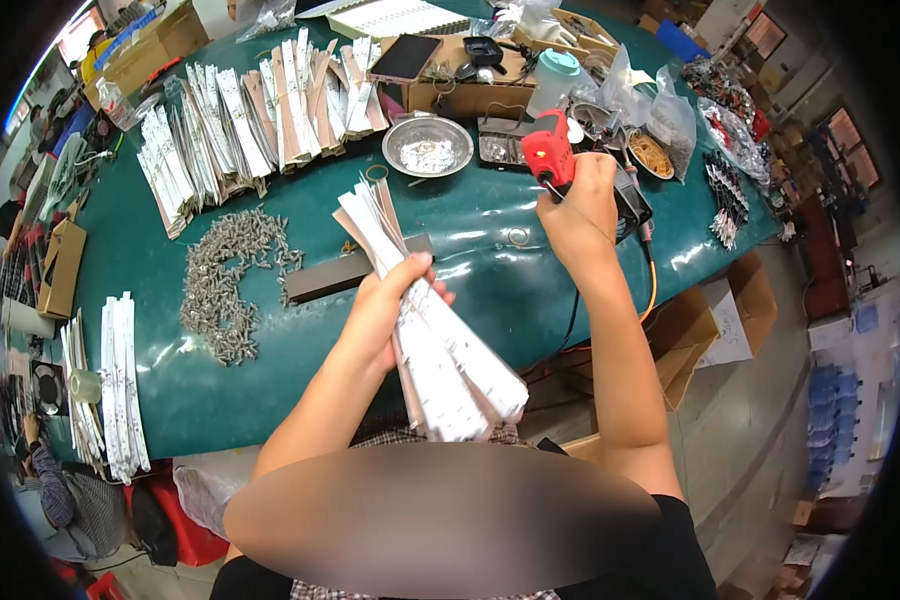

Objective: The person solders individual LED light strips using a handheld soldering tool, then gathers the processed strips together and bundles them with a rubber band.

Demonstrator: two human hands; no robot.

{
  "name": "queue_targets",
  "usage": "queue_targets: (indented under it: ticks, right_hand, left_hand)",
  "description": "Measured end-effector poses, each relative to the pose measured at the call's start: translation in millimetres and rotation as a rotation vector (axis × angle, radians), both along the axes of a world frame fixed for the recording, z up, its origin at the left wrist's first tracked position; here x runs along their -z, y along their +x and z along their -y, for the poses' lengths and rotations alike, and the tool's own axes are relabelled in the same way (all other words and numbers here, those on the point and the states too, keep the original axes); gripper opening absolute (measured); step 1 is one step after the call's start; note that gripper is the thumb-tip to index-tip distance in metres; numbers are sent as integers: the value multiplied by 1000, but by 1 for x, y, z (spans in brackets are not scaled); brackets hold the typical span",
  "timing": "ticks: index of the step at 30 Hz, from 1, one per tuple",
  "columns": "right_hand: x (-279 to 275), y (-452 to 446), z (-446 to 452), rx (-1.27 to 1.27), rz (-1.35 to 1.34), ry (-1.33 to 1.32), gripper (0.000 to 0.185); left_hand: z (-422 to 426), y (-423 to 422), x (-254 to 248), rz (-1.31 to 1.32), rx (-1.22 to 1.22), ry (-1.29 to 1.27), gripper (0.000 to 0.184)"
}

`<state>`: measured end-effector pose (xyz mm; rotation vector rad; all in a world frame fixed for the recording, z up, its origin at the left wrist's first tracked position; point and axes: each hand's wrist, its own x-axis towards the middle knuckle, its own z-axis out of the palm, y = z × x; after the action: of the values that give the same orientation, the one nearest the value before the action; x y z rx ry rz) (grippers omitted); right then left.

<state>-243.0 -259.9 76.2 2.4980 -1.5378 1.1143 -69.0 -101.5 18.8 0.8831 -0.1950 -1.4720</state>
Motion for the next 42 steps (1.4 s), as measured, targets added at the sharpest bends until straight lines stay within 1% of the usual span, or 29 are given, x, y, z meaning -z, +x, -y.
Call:
queue_targets:
  ticks: [1, 3, 4, 5, 6, 7, 9, 10, 11, 13, 14, 15, 17, 18, 19, 21, 22, 23, 25, 26, 28, 32, 34, 35, 37, 38, 39, 41, 42]
  right_hand:
    - [-5, -1, -7, -5, -5, 9, 39]
    - [-22, -6, -29, -163, 130, 232, 40]
    - [-28, -6, -44, -166, 119, 248, 40]
    - [-33, -3, -63, -245, 202, 386, 41]
    - [-33, -3, -75, -322, 287, 518, 42]
    - [-19, -7, -80, -388, 135, 355, 43]
    - [0, -3, -93, -446, -23, 135, 54]
    - [9, 2, -100, -398, 23, 241, 51]
    - [22, 5, -102, -327, 40, 260, 47]
    - [39, 6, -94, -318, 59, 114, 47]
    - [41, 6, -90, -327, 59, 119, 47]
    - [41, 7, -87, -306, 88, 127, 48]
    - [42, 7, -81, -283, 117, 132, 49]
    - [45, 7, -78, -284, 113, 140, 50]
    - [48, 7, -74, -284, 110, 147, 50]
    - [56, 7, -67, -258, 88, 163, 51]
    - [59, 8, -65, -246, 84, 174, 51]
    - [61, 10, -63, -236, 80, 186, 52]
    - [60, 12, -62, -247, 78, 179, 51]
    - [57, 14, -62, -249, 93, 183, 50]
    - [52, 15, -60, -252, 106, 185, 50]
    - [39, 9, -53, -309, 119, 163, 48]
    - [33, 5, -52, -320, 178, 245, 47]
    - [29, 2, -52, -319, 177, 246, 47]
    - [21, -8, -53, -358, 129, 77, 50]
    - [18, -16, -53, -362, 124, 50, 54]
    - [10, -22, -56, -352, 101, 22, 54]
    - [-5, -32, -64, -320, 108, 8, 55]
    - [-12, -36, -72, -318, 246, 83, 53]
  left_hand:
    - [9, -4, 5, 2, -69, -21, 26]
    - [21, -11, 11, 76, -136, -54, 24]
    - [27, -13, 17, 130, -140, -68, 24]
    - [31, -15, 22, 183, -141, -81, 24]
    - [32, -21, 17, 152, -187, -87, 24]
    - [35, -25, 17, 145, -189, -80, 24]
    - [39, -32, 17, 219, -321, -75, 24]
    - [39, -35, 16, 230, -366, -102, 24]
    - [38, -36, 18, 270, -355, -104, 30]
    - [42, -38, 24, 288, -386, -111, 41]
    - [41, -36, 28, 253, -304, -89, 52]
    - [41, -35, 28, 253, -310, -86, 52]
    - [42, -35, 27, 407, -287, -40, 29]
    - [35, -28, 17, 351, -195, -38, 33]
    - [30, -19, 9, 351, -195, -40, 33]
    - [19, 0, -1, 620, 100, -96, 58]
    - [15, 10, -2, 726, 155, -136, 57]
    - [13, 13, 11, 1014, 37, -83, 60]
    - [-1, 21, -13, 1364, 149, 158, 66]
    - [-5, 21, -14, 1364, 149, 159, 66]
    - [-10, 21, -14, 1546, 172, 248, 70]
    - [-21, 15, -5, 1557, 87, 282, 71]
    - [-36, 11, 3, 1531, -78, 132, 64]
    - [-44, 8, 4, 1530, -76, 133, 64]
    - [-59, 5, -5, 1632, -12, 166, 56]
    - [-61, 3, -1, 1535, 14, 150, 51]
    - [-61, 1, 4, 1534, 12, 154, 51]
    - [-58, -8, 14, 1482, 39, 33, 52]
    - [-54, -13, 16, 1477, -7, 1, 53]
